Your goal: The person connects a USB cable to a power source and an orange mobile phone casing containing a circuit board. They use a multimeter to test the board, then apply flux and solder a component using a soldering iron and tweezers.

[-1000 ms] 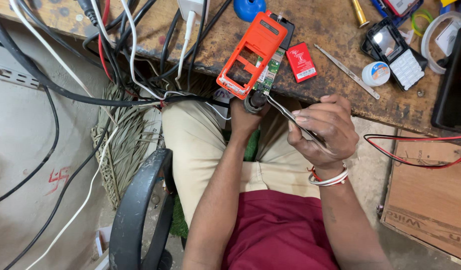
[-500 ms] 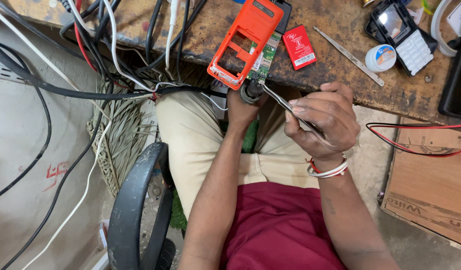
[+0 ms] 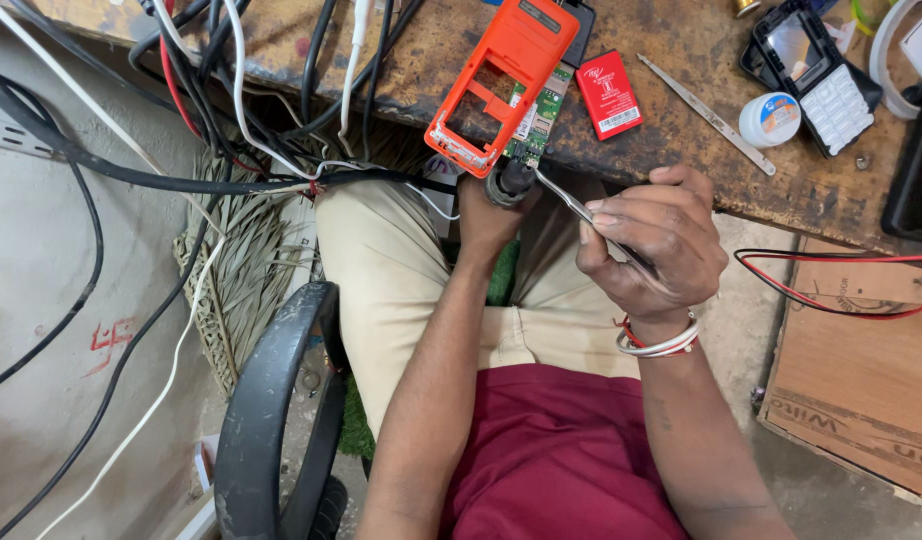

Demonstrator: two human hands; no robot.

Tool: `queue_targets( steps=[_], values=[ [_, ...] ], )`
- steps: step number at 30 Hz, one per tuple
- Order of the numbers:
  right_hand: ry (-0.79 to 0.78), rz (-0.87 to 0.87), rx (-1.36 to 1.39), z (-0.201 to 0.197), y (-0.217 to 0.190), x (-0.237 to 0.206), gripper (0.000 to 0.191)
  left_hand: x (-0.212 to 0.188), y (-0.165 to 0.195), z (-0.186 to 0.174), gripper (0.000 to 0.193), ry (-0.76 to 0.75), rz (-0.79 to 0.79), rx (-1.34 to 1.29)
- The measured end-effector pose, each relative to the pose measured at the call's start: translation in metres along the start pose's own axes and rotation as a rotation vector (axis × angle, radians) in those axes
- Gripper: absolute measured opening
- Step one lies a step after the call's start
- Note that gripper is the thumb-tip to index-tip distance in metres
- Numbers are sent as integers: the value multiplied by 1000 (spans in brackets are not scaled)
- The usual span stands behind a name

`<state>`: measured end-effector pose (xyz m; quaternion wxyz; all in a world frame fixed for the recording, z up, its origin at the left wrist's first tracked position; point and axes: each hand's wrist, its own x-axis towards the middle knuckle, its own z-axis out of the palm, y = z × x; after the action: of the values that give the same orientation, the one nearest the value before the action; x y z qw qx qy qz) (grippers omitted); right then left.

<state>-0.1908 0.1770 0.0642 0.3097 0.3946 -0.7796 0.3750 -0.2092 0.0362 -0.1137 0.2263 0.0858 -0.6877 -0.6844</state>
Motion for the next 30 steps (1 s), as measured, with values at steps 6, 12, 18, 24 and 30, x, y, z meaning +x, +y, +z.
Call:
queue_targets(
  steps=[6,12,18,24,30],
  values=[
    [34,65,51,-3,-11,6,20,-2,8,-6,39,-5,17,12],
    [14,305,143,-22,-27,22,19,-8,14,-20,42,-16,-35,-1],
    [-72,298,218,-24,-42,36,18,-13,27,-33,43,-21,-30,48],
    [-106,272,207,-25,-63,34,18,-24,47,-49,43,-17,-57,-14],
    [-105,267,167,-24,-69,34,15,-25,53,-54,45,-24,-56,35]
  ],
)
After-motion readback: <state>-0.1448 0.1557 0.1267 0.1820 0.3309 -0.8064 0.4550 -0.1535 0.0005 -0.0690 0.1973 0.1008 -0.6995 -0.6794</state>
